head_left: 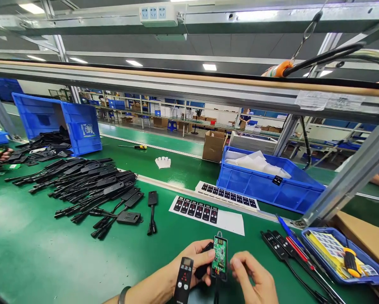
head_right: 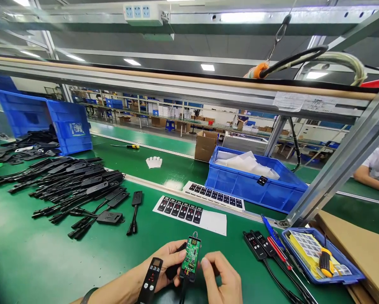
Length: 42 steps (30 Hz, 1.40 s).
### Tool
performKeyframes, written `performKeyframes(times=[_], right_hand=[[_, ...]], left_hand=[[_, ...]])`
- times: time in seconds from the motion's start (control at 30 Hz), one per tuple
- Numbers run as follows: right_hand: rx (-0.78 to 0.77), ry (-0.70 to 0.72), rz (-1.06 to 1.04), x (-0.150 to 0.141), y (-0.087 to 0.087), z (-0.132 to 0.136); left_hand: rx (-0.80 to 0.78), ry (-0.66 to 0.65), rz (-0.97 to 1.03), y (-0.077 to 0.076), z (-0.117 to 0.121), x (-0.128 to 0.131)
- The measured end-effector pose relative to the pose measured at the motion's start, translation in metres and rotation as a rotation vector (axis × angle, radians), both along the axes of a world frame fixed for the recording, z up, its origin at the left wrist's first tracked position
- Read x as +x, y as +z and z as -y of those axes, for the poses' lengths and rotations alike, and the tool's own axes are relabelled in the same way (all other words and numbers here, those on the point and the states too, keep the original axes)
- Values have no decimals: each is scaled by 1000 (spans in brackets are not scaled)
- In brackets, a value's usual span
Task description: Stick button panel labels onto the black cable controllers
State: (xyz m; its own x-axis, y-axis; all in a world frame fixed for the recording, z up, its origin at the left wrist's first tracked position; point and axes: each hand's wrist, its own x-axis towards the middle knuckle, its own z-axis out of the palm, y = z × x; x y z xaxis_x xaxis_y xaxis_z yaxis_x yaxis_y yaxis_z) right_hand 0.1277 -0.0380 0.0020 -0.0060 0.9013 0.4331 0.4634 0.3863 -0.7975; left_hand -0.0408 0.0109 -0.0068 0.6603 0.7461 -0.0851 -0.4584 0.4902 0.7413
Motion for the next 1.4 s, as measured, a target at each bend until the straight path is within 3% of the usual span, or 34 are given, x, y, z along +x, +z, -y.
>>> performKeyframes(times=[0.13,0.3,0.47,0.67,1.23,1.4], right_hand=[[341,-11,165,11,13,-4],[477,46,344,14,13,-7],[500,44,415,17,10,-7],[509,38,368,13,19,-3],[504,73,363,13,24,1],[455,28,265,12,24,5]], left_hand=[[28,-159,-36,1,6,1],[66,-174,-91,-2,10,0],[76,-159,-108,-6,9,-1],[67,-166,-87,-7,10,-1],[18,-169,-85,3,13,0],[5,-189,-88,8,17,0]])
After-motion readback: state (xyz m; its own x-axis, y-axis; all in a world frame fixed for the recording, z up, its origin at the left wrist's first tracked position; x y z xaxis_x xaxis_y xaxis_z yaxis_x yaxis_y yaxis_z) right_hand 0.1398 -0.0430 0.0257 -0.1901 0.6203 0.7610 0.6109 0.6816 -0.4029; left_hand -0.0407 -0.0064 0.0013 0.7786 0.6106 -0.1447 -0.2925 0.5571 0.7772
